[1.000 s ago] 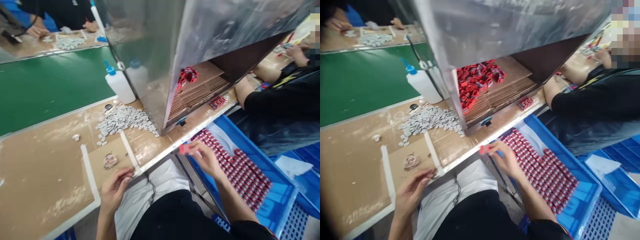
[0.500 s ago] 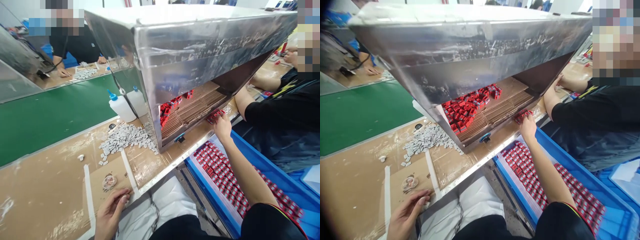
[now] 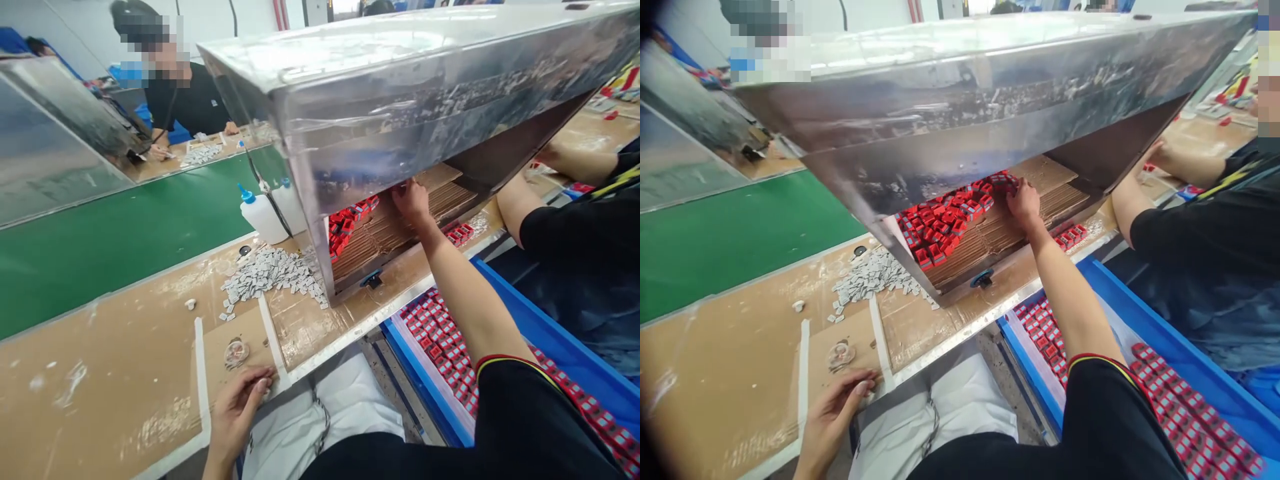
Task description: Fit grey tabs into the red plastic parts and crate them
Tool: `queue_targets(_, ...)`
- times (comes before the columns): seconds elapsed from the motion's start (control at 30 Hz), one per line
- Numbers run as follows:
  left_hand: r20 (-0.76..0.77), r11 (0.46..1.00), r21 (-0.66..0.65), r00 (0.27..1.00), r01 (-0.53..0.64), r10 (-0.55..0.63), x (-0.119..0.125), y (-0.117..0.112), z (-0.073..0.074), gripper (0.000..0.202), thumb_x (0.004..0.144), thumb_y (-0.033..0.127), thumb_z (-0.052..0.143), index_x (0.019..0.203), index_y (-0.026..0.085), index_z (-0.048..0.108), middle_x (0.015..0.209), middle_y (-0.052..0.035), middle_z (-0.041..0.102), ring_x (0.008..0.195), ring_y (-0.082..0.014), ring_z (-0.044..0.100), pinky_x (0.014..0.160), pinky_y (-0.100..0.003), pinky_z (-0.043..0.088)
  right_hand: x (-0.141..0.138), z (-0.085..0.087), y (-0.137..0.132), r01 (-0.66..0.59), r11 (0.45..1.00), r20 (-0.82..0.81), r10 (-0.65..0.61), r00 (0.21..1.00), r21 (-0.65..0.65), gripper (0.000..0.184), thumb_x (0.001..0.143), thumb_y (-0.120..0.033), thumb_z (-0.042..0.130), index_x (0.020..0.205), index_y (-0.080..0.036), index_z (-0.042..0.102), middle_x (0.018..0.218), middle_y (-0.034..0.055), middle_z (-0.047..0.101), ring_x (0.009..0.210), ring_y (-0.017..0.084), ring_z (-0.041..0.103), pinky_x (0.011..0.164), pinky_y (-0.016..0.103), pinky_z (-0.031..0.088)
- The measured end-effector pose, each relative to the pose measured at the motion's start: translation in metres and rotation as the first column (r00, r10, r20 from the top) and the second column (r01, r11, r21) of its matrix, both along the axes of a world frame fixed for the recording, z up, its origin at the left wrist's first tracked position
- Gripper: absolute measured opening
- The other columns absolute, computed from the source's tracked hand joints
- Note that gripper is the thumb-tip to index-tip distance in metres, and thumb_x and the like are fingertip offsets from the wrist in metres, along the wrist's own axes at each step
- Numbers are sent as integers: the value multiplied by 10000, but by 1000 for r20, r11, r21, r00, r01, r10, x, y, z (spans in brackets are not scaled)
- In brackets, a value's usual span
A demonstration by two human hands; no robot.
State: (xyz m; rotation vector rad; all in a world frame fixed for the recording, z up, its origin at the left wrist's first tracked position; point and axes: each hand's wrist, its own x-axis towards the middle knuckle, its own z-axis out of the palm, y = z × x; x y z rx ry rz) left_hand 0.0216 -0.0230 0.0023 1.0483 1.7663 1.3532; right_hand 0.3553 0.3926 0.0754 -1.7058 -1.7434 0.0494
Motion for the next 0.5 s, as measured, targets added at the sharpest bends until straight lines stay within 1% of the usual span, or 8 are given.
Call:
queue_targets(0.07, -19, 997, 19, 997, 75, -75, -7, 1, -1, 305, 827, 492, 752, 896, 196, 779, 895, -76, 761, 771, -193, 729, 719, -262, 622, 11, 5, -32, 29, 1000, -79, -29, 996, 10, 274, 834, -231, 620, 1093, -142, 620, 1002, 188, 748, 946, 333, 706, 875, 485, 538)
queue_targets(0.13, -79, 983, 39, 981, 179, -176, -15, 3, -1, 257, 853, 442, 734, 908, 195, 784, 873, -79, 762, 761, -195, 733, 687, -254, 621, 21, 7, -86, 5, 996, -168, 11, 986, 93, 299, 847, -242, 627, 1135, -160, 617, 1005, 145, 755, 924, 293, 716, 858, 448, 550)
queue_targets(0.2, -150, 958, 59, 952, 279, -268, -21, 4, 1, 223, 884, 401, 701, 919, 199, 789, 850, -81, 770, 754, -196, 742, 665, -243, 619, 23, 4, -155, -93, 980, -231, 134, 964, 176, 286, 867, -308, 656, 1126, -191, 627, 1020, 111, 755, 865, 249, 719, 789, 399, 570)
queue_targets(0.27, -211, 931, 63, 916, 360, -340, -22, 4, 3, 214, 904, 384, 675, 936, 211, 796, 868, -87, 792, 777, -203, 760, 691, -247, 625, 10, -6, -226, -293, 943, -264, 327, 907, 159, 271, 888, -337, 680, 1128, -216, 650, 1023, 84, 759, 858, 220, 723, 778, 366, 583)
queue_targets(0.3, -228, 916, 57, 899, 397, -375, -20, 3, 4, 217, 907, 386, 674, 969, 220, 799, 895, -89, 804, 794, -207, 768, 713, -251, 631, -2, -13, -258, -407, 907, -295, 421, 858, 110, 247, 916, -318, 664, 1148, -232, 655, 1040, 75, 762, 882, 209, 729, 780, 345, 590)
queue_targets(0.37, -225, 888, 43, 870, 459, -439, -15, 3, 6, 288, 895, 418, 694, 1105, 243, 784, 977, -91, 818, 826, -212, 782, 757, -263, 641, -37, -28, -310, -629, 777, -381, 588, 714, 20, 256, 949, -296, 647, 1202, -255, 649, 1077, 72, 763, 941, 195, 734, 804, 313, 597)
queue_targets(0.43, -201, 871, 44, 859, 488, -471, -11, 2, 5, 441, 851, 477, 739, 1233, 257, 740, 1064, -97, 812, 871, -224, 791, 795, -276, 647, -80, -42, -343, -797, 604, -457, 710, 535, 5, 261, 968, -292, 631, 1226, -251, 638, 1105, 81, 761, 1015, 194, 721, 880, 317, 587)
queue_targets(0.5, -195, 882, 46, 871, 468, -452, -13, -1, 2, 514, 802, 519, 774, 1239, 251, 742, 1116, -105, 800, 940, -251, 790, 851, -300, 644, -123, -53, -359, -863, 504, -485, 767, 421, 47, 241, 978, -265, 614, 1217, -239, 625, 1129, 89, 756, 1070, 194, 705, 947, 334, 565)
